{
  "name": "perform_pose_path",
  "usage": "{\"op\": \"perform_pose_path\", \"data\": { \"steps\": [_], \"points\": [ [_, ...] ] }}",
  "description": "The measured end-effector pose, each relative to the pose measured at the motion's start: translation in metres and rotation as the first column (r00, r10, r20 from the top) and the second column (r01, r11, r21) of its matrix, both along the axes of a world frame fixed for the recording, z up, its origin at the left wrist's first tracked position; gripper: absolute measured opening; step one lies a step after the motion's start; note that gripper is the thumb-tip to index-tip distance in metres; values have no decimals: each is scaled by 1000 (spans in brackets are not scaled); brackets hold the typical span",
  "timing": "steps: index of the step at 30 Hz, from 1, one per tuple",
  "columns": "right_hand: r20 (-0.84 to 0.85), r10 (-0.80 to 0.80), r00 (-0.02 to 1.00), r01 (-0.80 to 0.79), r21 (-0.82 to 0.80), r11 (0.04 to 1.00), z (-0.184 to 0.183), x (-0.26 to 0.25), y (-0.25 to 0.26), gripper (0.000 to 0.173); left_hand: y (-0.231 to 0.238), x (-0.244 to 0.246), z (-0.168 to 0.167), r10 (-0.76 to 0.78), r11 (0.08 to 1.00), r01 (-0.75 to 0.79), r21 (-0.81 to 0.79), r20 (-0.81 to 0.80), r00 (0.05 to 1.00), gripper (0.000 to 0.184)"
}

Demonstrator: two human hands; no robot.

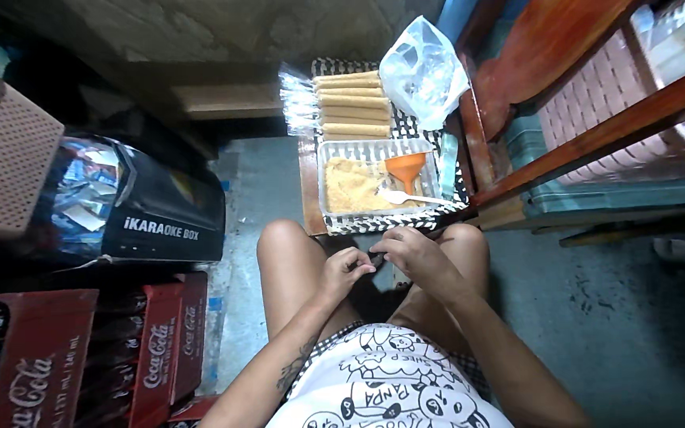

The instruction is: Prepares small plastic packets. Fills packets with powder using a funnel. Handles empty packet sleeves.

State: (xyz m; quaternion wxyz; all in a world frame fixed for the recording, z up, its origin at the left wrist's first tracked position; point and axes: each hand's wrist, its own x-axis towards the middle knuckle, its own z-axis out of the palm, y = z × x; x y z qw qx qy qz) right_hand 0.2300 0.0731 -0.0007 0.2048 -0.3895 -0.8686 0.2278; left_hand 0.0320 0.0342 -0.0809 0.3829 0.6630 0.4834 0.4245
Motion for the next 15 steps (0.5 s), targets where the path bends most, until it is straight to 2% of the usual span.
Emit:
{"op": "perform_pose_path", "data": {
  "steps": [4, 9, 15],
  "points": [
    [56, 2, 998, -2, -10, 1000, -5, -1, 1, 5, -1, -1, -1, -74, 997, 74, 25, -2, 997, 12],
    [-7, -172, 985, 172, -57, 984, -8, -9, -7, 8, 1, 0, 5, -51, 991, 54, -122, 27, 998, 11],
    [-146, -255, 956, 242, -104, 965, -12, -10, -11, 6, 3, 1, 8, -2, 967, 34, -251, 125, 992, 5]
  ]
}}
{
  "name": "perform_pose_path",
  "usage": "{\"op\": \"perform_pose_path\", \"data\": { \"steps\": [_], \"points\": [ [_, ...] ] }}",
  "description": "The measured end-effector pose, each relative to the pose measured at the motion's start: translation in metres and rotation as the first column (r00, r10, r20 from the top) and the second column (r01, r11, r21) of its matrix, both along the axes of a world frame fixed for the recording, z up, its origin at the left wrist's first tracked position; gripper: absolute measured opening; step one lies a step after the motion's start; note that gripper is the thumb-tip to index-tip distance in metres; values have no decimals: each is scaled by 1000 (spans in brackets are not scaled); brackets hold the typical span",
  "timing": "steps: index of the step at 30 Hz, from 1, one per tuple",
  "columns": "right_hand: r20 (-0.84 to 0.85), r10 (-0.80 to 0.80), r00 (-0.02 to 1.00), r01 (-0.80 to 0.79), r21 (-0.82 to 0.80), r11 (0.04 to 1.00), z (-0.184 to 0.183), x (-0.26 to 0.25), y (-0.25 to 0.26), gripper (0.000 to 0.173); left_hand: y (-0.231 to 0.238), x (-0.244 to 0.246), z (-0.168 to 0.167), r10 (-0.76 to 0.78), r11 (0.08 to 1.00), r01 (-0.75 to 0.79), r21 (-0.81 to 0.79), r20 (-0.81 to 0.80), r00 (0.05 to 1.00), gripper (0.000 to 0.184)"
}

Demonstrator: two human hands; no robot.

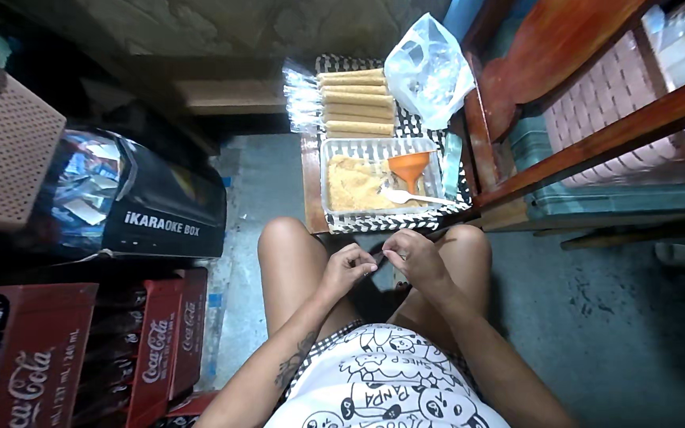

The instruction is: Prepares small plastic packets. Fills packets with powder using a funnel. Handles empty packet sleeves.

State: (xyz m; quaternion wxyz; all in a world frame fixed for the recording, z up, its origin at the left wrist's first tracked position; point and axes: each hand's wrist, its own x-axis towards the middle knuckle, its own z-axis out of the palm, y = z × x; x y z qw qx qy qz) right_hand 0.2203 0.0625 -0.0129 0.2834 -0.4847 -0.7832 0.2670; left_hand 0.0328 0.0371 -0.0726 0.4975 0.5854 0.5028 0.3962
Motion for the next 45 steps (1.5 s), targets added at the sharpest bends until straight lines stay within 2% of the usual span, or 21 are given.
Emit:
{"op": "perform_pose_path", "data": {
  "steps": [3, 7, 14, 23, 30, 34, 39, 42, 45],
  "points": [
    [-74, -48, 996, 48, -6, 999, 2, 4, 2, 6, 1, -1, 0, 51, 998, -50, -33, 33, 998, 6],
    [-115, 24, 993, -26, -9, 1000, -1, 7, 4, 13, 1, -1, -2, 61, 998, -60, -25, 43, 997, 6],
    [-19, 128, 992, -126, 77, 989, -2, -2, 1, 14, 1, -1, -3, 59, 998, -59, -2, 21, 998, 7],
    [74, 140, 987, -146, 85, 986, -6, -4, -2, 9, 1, 1, -2, 62, 998, -62, 2, 18, 998, 8],
    [62, 100, 993, -108, 132, 985, -10, -5, -6, 4, 1, 1, -2, 18, 999, -15, 42, -71, 997, 9],
    [54, 60, 997, -68, 148, 987, -10, -5, -6, 9, 1, 1, -2, 31, 999, -28, 39, -56, 998, 9],
    [56, 115, 992, -122, 141, 982, -10, 0, -1, 9, 1, 1, -6, 23, 998, -25, 57, 33, 999, 6],
    [80, 203, 976, -209, 84, 974, 0, 8, 12, 9, 1, 1, -5, 12, 998, -14, 59, 40, 999, 5],
    [74, 102, 992, -108, 87, 990, 23, 20, 45, 12, 1, 0, -5, 31, 998, -33, 54, 37, 999, 6]
  ]
}}
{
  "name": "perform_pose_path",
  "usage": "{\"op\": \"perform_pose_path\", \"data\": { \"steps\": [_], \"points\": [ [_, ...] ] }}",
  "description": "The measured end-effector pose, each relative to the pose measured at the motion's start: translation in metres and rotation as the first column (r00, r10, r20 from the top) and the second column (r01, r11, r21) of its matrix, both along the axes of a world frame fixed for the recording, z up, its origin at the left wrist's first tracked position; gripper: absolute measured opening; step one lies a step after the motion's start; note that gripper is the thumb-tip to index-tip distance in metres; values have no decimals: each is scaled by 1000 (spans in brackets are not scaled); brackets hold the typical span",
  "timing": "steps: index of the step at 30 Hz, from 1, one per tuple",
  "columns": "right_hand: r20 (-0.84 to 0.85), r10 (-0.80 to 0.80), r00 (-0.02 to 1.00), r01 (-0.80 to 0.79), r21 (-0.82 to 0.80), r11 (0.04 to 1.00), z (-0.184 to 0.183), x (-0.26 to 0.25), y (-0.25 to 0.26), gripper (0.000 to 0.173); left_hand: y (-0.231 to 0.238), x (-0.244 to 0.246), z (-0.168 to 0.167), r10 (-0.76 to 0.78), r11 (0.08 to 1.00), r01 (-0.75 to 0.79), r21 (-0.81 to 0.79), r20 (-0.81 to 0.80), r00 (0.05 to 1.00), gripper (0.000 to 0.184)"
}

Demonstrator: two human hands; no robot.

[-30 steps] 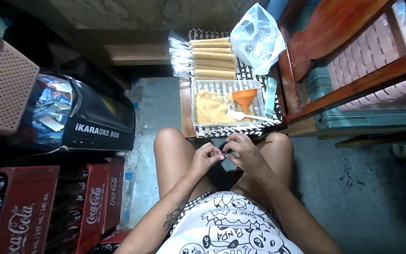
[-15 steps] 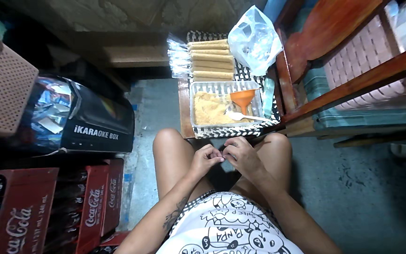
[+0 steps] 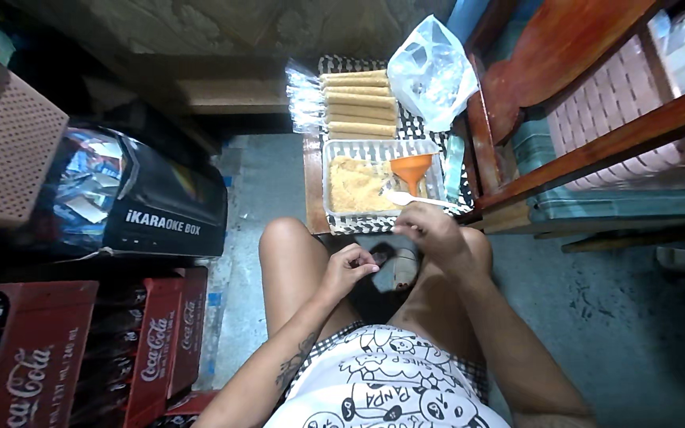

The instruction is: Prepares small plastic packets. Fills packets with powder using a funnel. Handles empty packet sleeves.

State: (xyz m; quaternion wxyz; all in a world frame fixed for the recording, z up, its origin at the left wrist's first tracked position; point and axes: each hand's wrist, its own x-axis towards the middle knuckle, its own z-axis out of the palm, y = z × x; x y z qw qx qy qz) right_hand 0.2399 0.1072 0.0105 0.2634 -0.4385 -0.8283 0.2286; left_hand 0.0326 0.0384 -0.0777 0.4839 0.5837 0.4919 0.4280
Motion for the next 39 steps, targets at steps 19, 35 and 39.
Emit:
{"op": "perform_pose_path", "data": {
  "steps": [19, 35, 39],
  "points": [
    [314, -242, 918, 298, -141, 944, 62, 3, 92, 23, 24, -8, 42, 249, 950, -230, 211, -66, 966, 11],
    [-134, -275, 952, 205, -388, 899, 100, 2, 62, 15, 45, 17, 60, 288, 952, -273, 142, -101, 952, 13],
    [-137, -257, 957, 192, -369, 910, 99, 1, 61, 15, 48, 16, 56, 291, 948, -272, 168, -100, 952, 14]
  ]
}}
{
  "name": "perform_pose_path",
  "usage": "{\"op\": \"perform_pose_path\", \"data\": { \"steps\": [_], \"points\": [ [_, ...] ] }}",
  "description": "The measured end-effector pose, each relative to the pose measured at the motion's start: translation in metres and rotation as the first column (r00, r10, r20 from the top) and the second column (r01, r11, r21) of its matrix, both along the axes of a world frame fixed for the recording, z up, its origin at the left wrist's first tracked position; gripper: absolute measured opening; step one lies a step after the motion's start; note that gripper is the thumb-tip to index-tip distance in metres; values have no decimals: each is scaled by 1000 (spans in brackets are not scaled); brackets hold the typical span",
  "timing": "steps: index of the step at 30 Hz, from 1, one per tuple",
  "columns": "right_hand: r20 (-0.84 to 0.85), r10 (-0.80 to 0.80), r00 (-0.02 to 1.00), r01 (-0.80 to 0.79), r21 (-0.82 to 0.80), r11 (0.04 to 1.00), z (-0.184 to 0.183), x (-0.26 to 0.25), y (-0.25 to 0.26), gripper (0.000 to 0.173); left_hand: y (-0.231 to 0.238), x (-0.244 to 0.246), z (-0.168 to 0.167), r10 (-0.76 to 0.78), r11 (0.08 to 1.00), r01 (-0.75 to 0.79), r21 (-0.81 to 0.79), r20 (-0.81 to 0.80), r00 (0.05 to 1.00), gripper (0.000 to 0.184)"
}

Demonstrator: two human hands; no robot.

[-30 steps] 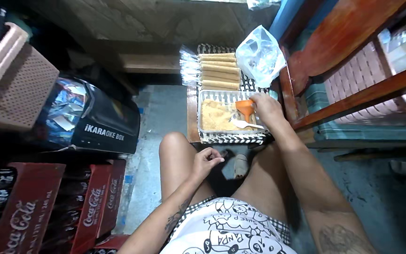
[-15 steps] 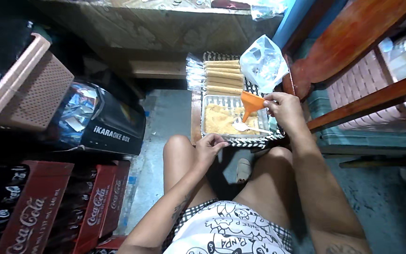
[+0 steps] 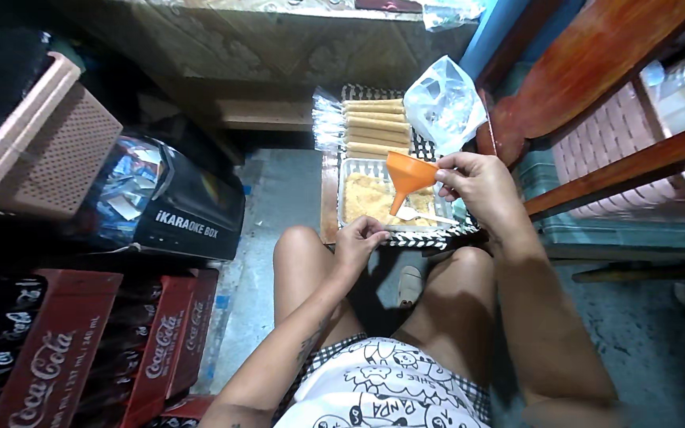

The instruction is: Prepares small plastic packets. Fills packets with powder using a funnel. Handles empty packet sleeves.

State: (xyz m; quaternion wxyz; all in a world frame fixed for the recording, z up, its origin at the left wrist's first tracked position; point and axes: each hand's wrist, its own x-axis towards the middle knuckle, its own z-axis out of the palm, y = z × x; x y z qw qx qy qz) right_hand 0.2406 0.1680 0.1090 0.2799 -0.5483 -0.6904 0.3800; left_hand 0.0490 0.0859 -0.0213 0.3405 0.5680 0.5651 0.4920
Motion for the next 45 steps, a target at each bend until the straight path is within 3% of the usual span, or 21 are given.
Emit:
{"op": "perform_pose_path", "data": {
  "steps": [18, 29, 37, 42, 45],
  "points": [
    [51, 14, 999, -16, 33, 999, -8, -3, -11, 16, -1, 6, 2, -22, 998, 24, -51, 50, 998, 21],
    [115, 110, 987, -150, 441, 885, -40, -15, -46, 13, -11, 4, -2, -48, 989, 61, -136, 99, 994, 24],
    [255, 141, 957, -269, 585, 765, -89, -30, -96, 7, -42, -13, -30, -76, 991, 73, -115, -29, 997, 21],
    [90, 168, 982, -190, 557, 809, -112, -19, -110, 19, -51, -12, -36, -90, 980, 78, -182, -63, 994, 21],
    [1, 46, 999, -40, 527, 849, -113, 10, -102, 23, -49, -9, -28, -104, 975, 80, -206, -106, 989, 23]
  ]
}}
